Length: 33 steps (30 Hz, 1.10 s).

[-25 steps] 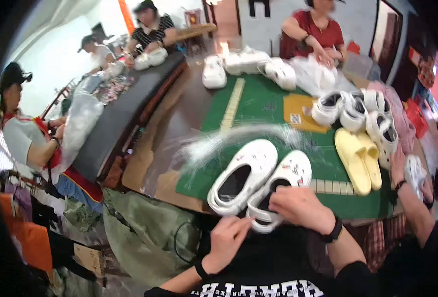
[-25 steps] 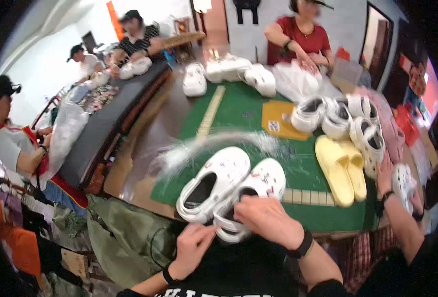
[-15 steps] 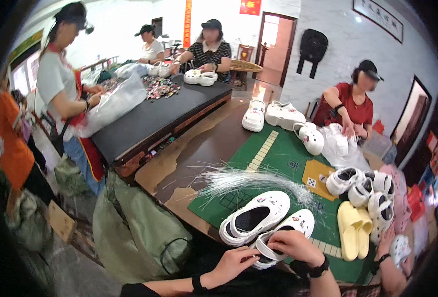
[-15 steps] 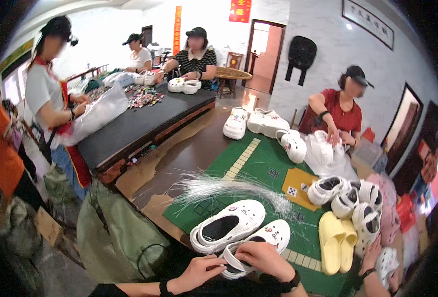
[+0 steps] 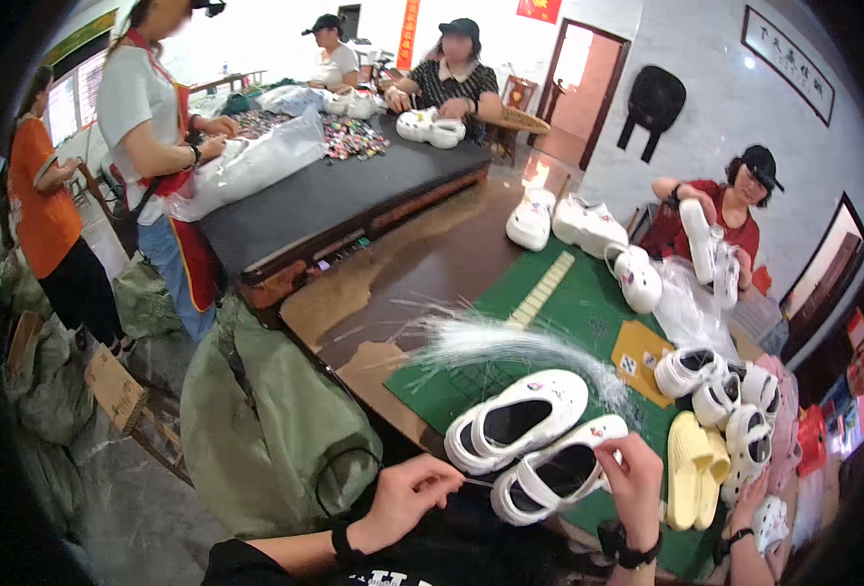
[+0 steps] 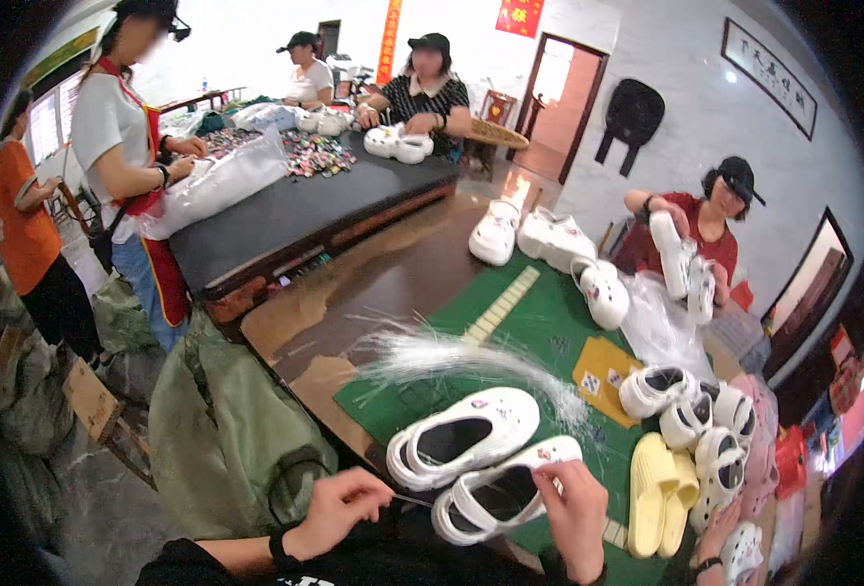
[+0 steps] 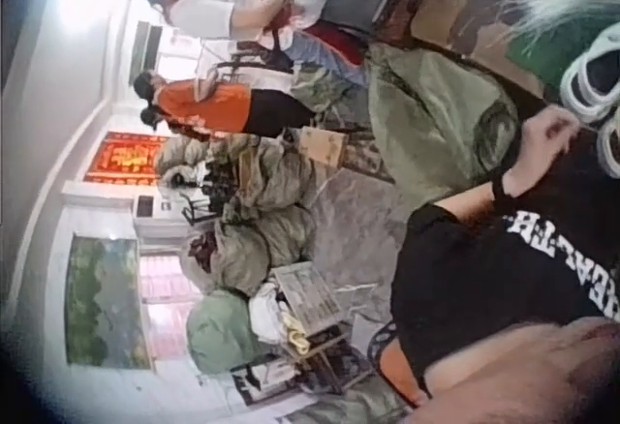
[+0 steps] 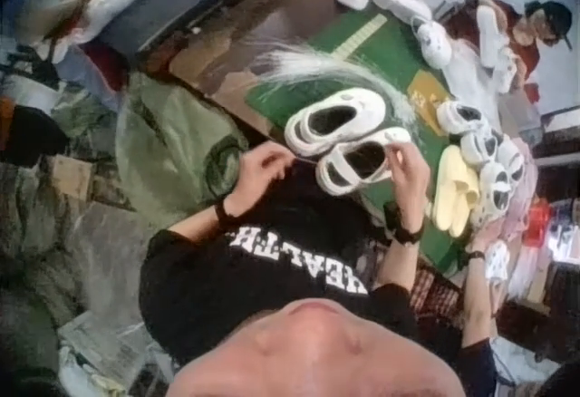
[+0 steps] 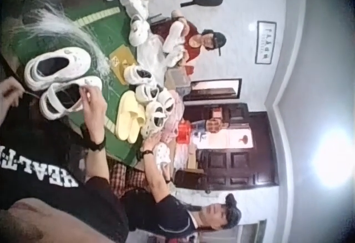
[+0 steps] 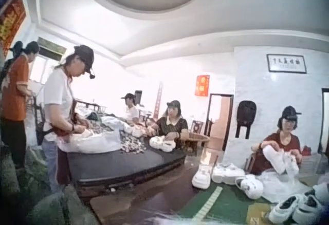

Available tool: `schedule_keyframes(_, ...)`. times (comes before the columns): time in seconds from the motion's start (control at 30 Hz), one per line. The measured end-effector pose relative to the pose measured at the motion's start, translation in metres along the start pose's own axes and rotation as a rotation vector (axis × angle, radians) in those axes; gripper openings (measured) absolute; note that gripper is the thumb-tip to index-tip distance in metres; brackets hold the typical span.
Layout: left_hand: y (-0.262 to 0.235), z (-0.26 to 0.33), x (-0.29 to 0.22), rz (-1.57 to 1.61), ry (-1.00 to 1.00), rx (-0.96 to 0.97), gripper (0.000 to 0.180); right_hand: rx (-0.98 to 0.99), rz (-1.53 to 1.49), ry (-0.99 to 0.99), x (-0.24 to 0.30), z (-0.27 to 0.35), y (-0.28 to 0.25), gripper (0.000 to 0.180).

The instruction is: Decorating and organizing foam clogs with decorative charms in a manufacturing setting.

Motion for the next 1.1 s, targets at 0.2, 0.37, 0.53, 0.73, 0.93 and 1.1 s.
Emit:
schedule_keyframes(0.2,-0.016,-0.013,0.002,0.720,-0.104,-0.022,0.004,0.183,-0.139,-0.320,0.041,-0.035,0.053,0.016)
schedule_keyframes(0.37,-0.021,-0.027,0.007,0.968,-0.207,-0.064,0.007,0.644,-0.193,-0.089,0.033,-0.050,0.086,0.024)
schedule_keyframes(0.53,-0.024,-0.034,0.010,1.035,-0.285,-0.087,0.009,0.687,-0.494,-0.030,0.008,-0.056,0.092,0.029)
schedule_keyframes(0.73,-0.001,-0.053,0.001,0.518,-0.333,0.017,0.029,0.697,-0.720,0.055,0.006,-0.057,0.095,0.028)
schedule_keyframes(0.93,0.017,-0.067,-0.012,0.282,-0.269,0.003,0.037,0.706,-0.698,0.055,-0.004,-0.060,0.101,0.030)
schedule_keyframes(1.1,0.011,-0.064,-0.003,0.263,-0.328,0.120,0.025,0.671,-0.573,-0.043,0.005,-0.054,0.094,0.033)
Point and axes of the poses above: each hand's wrist, its own z-axis away from the middle knuckle, its own y-axis out of the palm, x = y × z, the point moved 2 cm from there along -z, towards the middle knuckle, and after that the axes turned 1 degree about x, right-handed, at the moved point
